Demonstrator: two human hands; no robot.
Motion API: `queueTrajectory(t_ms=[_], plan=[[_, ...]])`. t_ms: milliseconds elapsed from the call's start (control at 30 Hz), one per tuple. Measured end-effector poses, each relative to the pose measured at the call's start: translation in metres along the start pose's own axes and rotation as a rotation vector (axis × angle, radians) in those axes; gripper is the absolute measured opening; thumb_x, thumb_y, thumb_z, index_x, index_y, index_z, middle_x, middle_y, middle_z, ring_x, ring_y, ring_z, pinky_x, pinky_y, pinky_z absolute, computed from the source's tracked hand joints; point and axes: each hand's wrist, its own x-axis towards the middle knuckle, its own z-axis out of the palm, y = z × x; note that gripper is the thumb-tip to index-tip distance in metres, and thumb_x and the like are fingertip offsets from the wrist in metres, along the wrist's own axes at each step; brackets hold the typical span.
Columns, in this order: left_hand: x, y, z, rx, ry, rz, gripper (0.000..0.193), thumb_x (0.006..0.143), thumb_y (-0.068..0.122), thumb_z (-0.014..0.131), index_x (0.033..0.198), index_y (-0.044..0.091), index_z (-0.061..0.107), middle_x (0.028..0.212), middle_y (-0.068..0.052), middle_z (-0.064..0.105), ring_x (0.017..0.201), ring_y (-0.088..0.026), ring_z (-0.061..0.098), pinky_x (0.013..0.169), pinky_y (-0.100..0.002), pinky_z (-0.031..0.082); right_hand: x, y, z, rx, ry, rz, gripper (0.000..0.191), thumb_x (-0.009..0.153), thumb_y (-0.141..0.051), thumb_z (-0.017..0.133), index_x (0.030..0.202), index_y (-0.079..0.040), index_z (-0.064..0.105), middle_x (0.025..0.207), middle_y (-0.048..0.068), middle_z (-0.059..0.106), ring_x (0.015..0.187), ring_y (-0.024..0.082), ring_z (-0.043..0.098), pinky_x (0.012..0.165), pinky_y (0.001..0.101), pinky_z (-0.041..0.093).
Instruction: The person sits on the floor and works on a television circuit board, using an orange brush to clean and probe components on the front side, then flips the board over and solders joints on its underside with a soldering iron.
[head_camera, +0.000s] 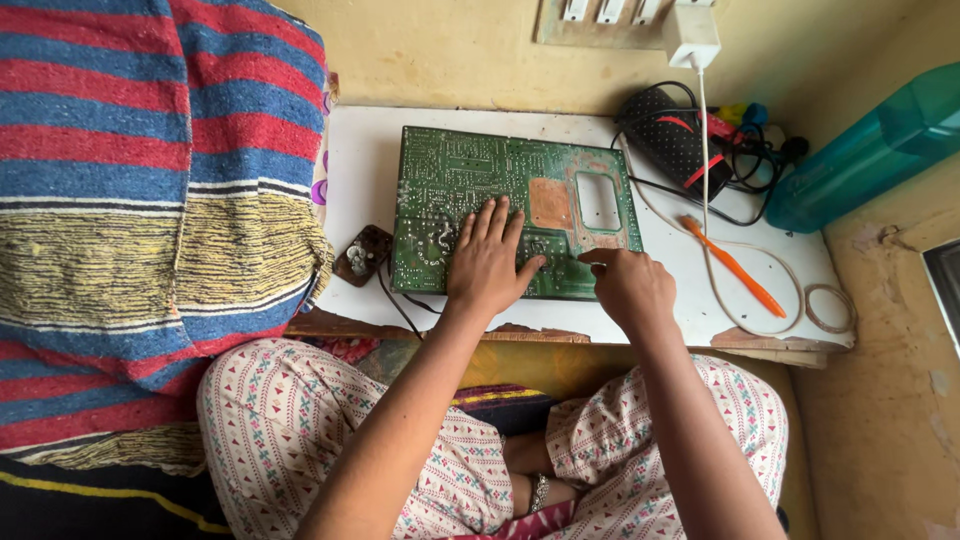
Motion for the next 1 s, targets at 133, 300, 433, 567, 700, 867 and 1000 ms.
queueTrajectory(t_ms=[133, 300, 433, 567, 700, 867, 1000], plan=[[-0.002, 0.002, -0.008, -0.018, -0.058, -0.001, 0.096, 0.092, 0.077, 0.039, 0.156, 0.006, 0.033, 0.166, -0.019, 0.021, 0.155, -0.032, 0.016, 0.126, -0.046, 0.011, 0.008, -0.006, 0.005, -0.002, 0.048, 0.021, 0.030, 0.099, -0.026, 0.060, 0.116, -0.043, 0.077, 0.091, 0.010, 0.077, 0.080, 0.031, 0.074, 0.071, 0.0422, 0.057], [-0.002, 0.006, -0.019, 0.002, -0.099, -0.025, 0.109, 0.082, 0.086, 0.045, 0.155, 0.007, 0.030, 0.166, -0.019, 0.017, 0.155, -0.031, 0.014, 0.125, -0.045, 0.009, 0.020, -0.017, 0.012, 0.034, 0.162, 0.013, 0.030, 0.100, -0.024, 0.058, 0.118, -0.040, 0.077, 0.091, 0.011, 0.077, 0.079, 0.031, 0.074, 0.069, 0.0429, 0.057], [-0.001, 0.006, -0.017, 0.008, -0.080, -0.021, 0.110, 0.082, 0.086, 0.046, 0.156, 0.006, 0.031, 0.166, -0.019, 0.018, 0.155, -0.031, 0.015, 0.125, -0.046, 0.009, 0.000, -0.006, 0.008, 0.076, 0.156, -0.031, 0.029, 0.099, -0.025, 0.060, 0.117, -0.039, 0.077, 0.093, 0.010, 0.077, 0.077, 0.032, 0.074, 0.068, 0.0437, 0.057], [-0.001, 0.004, -0.013, 0.016, -0.085, -0.012, 0.110, 0.083, 0.086, 0.045, 0.156, 0.005, 0.030, 0.166, -0.020, 0.018, 0.155, -0.032, 0.016, 0.125, -0.048, 0.009, -0.009, -0.002, 0.006, 0.031, 0.053, 0.038, 0.028, 0.101, -0.028, 0.060, 0.120, -0.041, 0.075, 0.090, 0.010, 0.078, 0.077, 0.030, 0.075, 0.068, 0.0427, 0.058], [-0.001, 0.005, -0.012, 0.033, -0.114, -0.016, 0.107, 0.085, 0.084, 0.045, 0.157, 0.006, 0.030, 0.167, -0.019, 0.018, 0.156, -0.032, 0.015, 0.127, -0.048, 0.009, 0.017, -0.010, 0.005, 0.010, 0.083, 0.024, 0.028, 0.101, -0.026, 0.059, 0.118, -0.040, 0.076, 0.092, 0.009, 0.078, 0.076, 0.029, 0.075, 0.066, 0.0417, 0.058], [0.000, 0.007, -0.012, 0.003, -0.065, -0.052, 0.104, 0.085, 0.081, 0.049, 0.156, 0.007, 0.031, 0.167, -0.017, 0.018, 0.155, -0.031, 0.016, 0.126, -0.046, 0.011, 0.020, -0.013, 0.008, 0.024, 0.146, -0.015, 0.028, 0.101, -0.024, 0.059, 0.116, -0.038, 0.078, 0.092, 0.009, 0.078, 0.075, 0.030, 0.074, 0.066, 0.0422, 0.057], [-0.001, 0.007, -0.010, -0.030, -0.064, -0.065, 0.105, 0.083, 0.080, 0.052, 0.157, 0.009, 0.031, 0.167, -0.016, 0.019, 0.154, -0.030, 0.017, 0.126, -0.045, 0.012, -0.014, -0.004, 0.012, 0.055, 0.148, -0.024, 0.028, 0.100, -0.024, 0.060, 0.116, -0.039, 0.078, 0.090, 0.010, 0.078, 0.075, 0.031, 0.074, 0.067, 0.0435, 0.057]])
